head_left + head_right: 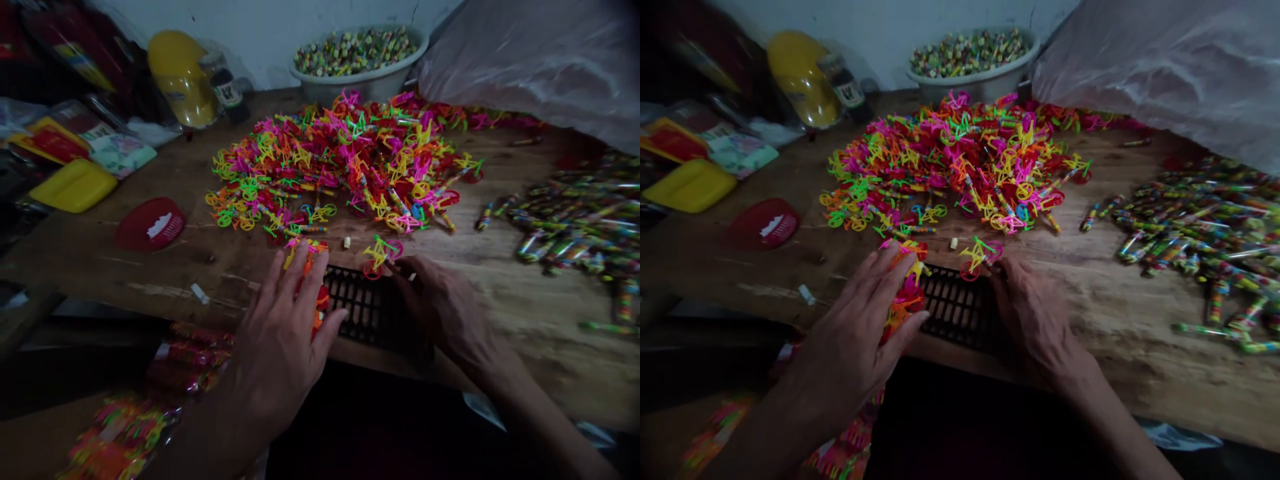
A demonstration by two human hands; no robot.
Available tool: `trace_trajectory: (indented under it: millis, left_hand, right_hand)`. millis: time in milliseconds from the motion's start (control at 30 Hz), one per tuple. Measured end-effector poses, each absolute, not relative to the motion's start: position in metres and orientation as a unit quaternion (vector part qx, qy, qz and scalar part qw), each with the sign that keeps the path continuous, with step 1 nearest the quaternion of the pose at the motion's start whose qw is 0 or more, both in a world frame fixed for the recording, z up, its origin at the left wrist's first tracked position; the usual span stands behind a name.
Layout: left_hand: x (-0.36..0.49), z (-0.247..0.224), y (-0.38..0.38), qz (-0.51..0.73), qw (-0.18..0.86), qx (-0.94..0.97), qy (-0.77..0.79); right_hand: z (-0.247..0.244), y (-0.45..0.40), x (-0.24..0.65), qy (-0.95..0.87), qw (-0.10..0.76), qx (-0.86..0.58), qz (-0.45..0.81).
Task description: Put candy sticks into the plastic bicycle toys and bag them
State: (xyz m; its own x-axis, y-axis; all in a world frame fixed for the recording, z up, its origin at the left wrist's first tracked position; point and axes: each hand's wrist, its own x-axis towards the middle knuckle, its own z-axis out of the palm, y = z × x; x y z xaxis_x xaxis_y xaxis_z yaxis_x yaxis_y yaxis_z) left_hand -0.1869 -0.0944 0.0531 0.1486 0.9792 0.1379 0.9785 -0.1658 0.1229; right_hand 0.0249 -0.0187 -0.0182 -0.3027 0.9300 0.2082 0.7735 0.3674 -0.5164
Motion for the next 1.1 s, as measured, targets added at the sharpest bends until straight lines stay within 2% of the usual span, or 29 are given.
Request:
trace_trajectory:
  millis: [200, 333, 500, 667, 867, 1033, 1100]
  left_hand:
    - [-0.187, 0.066, -0.078, 0.052, 0.022, 0.749, 0.660]
    - [-0.191, 0.060, -0.077, 0.044, 0.060, 0.744, 0.664]
    - [-0.205, 0.067, -0.077, 0.126, 0.098, 0.750, 0.642]
    - [-0.223, 0.085, -0.077, 0.243, 0.118, 0.672, 0.690]
    - [-0.240, 0.042, -0.107, 0.465, 0.274, 0.523, 0.660]
    - [-0.239, 0.006, -0.133, 0.479, 0.445, 0.473, 0.590]
    - [-0.234, -0.001, -0.138, 0.468, 0.470, 0.487, 0.569]
  right_hand:
    - [-0.006, -0.041, 0.015, -0.810, 0.310, -0.485, 0.113]
    - [-0.005, -0.064, 0.003, -0.790, 0.350, -0.475, 0.167]
    - [-0.006, -0.062, -0.014, -0.757, 0.393, -0.469, 0.229]
    - [-0.006, -0.054, -0.019, -0.755, 0.382, -0.477, 0.238]
    - [-0.030, -0.079, -0.014, -0.763, 0.389, -0.473, 0.206]
    - [-0.046, -0.074, -0.003, -0.820, 0.346, -0.430, 0.152]
    - [-0.045, -0.067, 0.000, -0.822, 0.337, -0.435, 0.148]
